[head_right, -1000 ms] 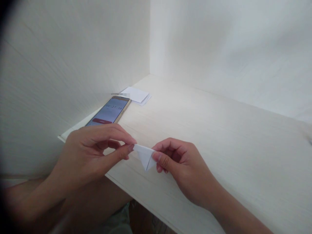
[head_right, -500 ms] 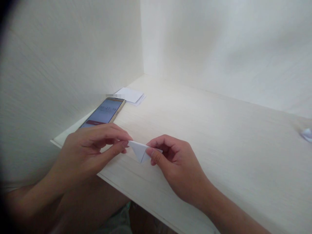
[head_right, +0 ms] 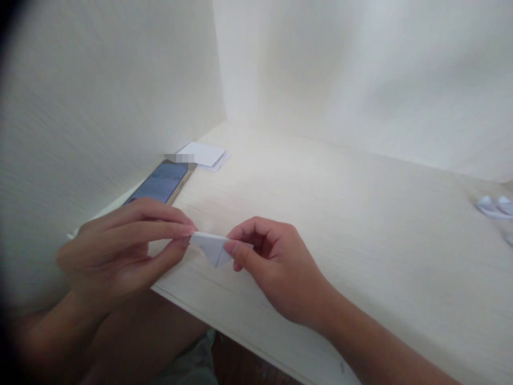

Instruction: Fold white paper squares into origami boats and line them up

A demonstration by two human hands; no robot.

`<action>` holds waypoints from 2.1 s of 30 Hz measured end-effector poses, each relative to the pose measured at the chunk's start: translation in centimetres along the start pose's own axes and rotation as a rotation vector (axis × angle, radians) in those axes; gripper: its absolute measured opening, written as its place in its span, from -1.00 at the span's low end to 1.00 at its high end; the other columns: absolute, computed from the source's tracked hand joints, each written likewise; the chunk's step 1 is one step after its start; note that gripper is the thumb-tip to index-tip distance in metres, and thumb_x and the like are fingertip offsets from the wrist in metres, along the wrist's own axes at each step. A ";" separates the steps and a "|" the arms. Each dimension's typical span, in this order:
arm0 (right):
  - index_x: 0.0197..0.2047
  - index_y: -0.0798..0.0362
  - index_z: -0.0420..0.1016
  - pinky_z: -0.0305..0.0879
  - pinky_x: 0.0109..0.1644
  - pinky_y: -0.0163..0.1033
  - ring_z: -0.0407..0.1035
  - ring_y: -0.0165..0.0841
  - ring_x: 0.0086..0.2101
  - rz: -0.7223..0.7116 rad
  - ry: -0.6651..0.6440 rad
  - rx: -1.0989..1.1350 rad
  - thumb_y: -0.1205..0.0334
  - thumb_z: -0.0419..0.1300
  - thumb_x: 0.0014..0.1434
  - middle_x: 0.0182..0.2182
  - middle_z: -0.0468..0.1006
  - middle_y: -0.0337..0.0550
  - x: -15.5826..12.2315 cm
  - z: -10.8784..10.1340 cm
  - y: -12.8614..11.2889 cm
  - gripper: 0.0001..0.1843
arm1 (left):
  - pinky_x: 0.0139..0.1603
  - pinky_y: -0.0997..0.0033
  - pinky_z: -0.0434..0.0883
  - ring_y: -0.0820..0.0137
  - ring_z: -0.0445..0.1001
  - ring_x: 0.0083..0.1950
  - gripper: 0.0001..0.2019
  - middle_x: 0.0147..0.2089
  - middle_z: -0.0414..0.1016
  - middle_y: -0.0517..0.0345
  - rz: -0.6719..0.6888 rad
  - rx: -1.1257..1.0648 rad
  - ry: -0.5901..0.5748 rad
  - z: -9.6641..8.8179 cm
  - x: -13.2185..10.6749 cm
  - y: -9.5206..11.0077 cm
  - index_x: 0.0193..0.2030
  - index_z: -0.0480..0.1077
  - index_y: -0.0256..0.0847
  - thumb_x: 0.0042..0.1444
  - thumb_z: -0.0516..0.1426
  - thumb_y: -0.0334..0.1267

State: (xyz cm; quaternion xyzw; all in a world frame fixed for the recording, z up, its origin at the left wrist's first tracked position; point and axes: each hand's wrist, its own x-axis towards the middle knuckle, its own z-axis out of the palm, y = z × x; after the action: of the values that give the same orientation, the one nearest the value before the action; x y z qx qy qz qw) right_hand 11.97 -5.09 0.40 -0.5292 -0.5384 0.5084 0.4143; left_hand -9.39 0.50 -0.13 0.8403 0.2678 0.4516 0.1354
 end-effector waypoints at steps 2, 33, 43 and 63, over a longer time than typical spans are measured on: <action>-0.33 0.07 0.55 0.29 -0.38 -0.32 0.35 -0.44 -0.48 0.001 -0.013 0.018 0.17 0.30 0.23 -0.53 0.51 -0.26 0.0 0.0 0.1 -0.85 | -0.26 0.36 0.56 0.36 0.60 -0.23 -0.84 -0.23 0.64 0.16 -0.044 -0.055 0.013 0.0 -0.2 -0.1 -0.26 0.55 -0.06 0.15 0.26 -0.45; -0.28 0.03 0.66 0.25 -0.34 -0.31 0.43 -0.43 -0.43 -0.238 0.039 -0.440 0.25 0.19 0.35 -0.43 0.64 -0.25 -0.4 0.3 0.3 -0.78 | -0.52 0.58 0.38 0.44 0.52 -0.42 -0.83 -0.37 0.63 0.18 -0.654 -0.432 -0.371 0.9 0.9 1.2 -0.27 0.61 -0.16 0.24 0.23 -0.16; -0.43 0.05 0.61 0.29 -0.37 -0.31 0.47 -0.40 -0.46 -0.100 -0.027 -0.338 0.18 0.19 0.33 -0.50 0.64 -0.24 -0.1 -0.4 0.3 -0.68 | -0.63 0.62 0.16 0.51 0.32 -0.57 -0.78 -0.58 0.49 0.21 -0.853 -0.446 -0.355 0.0 1.5 0.9 -0.45 0.56 -0.24 0.10 0.26 -0.15; -0.38 0.05 0.59 0.17 -0.44 -0.29 0.28 -0.42 -0.50 -0.107 -0.051 -0.402 0.17 0.21 0.27 -0.53 0.53 -0.25 0.0 -0.4 0.2 -0.76 | -0.53 0.61 0.39 0.46 0.50 -0.47 -0.87 -0.43 0.68 0.12 -0.950 -0.585 -0.445 0.6 1.3 -0.4 -0.39 0.70 -0.14 0.04 0.35 -0.16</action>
State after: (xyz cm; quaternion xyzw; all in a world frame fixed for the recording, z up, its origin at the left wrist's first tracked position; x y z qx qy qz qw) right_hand 12.44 -5.11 0.24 -0.5588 -0.6667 0.3812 0.3129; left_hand -8.40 1.59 0.24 0.6307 0.4438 0.2097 0.6010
